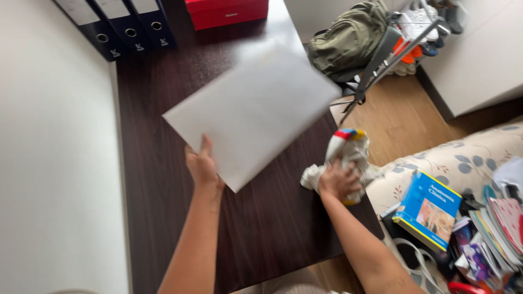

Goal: Packing items into a box, cleaning a desk surface, and organizing papers into a folder

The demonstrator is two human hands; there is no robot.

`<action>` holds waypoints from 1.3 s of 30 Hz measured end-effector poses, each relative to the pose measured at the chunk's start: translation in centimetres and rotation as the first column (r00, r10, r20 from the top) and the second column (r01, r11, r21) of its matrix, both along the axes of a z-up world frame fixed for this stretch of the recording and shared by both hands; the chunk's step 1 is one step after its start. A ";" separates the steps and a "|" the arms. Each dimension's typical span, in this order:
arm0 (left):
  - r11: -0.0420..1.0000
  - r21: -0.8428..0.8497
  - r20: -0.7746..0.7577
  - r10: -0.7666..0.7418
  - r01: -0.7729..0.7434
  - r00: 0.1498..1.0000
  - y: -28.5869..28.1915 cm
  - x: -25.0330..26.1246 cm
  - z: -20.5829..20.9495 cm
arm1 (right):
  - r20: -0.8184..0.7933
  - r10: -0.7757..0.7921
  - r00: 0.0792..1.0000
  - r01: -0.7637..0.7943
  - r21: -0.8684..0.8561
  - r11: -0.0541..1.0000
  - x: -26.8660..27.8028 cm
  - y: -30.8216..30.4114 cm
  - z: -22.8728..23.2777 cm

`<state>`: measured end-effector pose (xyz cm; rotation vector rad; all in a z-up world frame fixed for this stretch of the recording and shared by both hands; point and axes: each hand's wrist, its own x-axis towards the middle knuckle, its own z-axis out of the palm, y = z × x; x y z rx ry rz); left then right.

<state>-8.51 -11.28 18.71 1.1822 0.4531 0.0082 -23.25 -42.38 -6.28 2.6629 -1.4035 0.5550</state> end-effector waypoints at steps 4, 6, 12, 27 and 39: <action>0.967 -0.244 0.065 0.093 -0.075 0.994 3.1 -0.3 8.1 | 0.044 0.265 0.963 -0.264 -0.007 0.964 11.9 7.6 1.3; 0.947 -0.317 0.059 0.068 -0.045 0.996 4.0 0.2 6.6 | 0.038 0.538 0.842 -0.529 -0.144 0.837 13.6 16.1 1.5; 0.799 -0.601 -0.091 -0.028 -0.032 0.995 4.8 -0.2 -4.2 | 0.219 0.976 -0.008 -0.998 -0.067 0.007 2.1 31.3 4.9; 0.971 -0.158 -0.733 0.008 -0.181 0.680 0.7 -16.7 -7.8 | -0.076 0.274 0.959 -0.257 0.177 0.950 -5.5 -7.9 9.9; 0.989 0.063 -0.668 0.142 -0.135 0.731 0.5 -19.6 -6.1 | 0.490 0.748 0.449 -0.894 0.235 0.382 10.1 6.8 24.2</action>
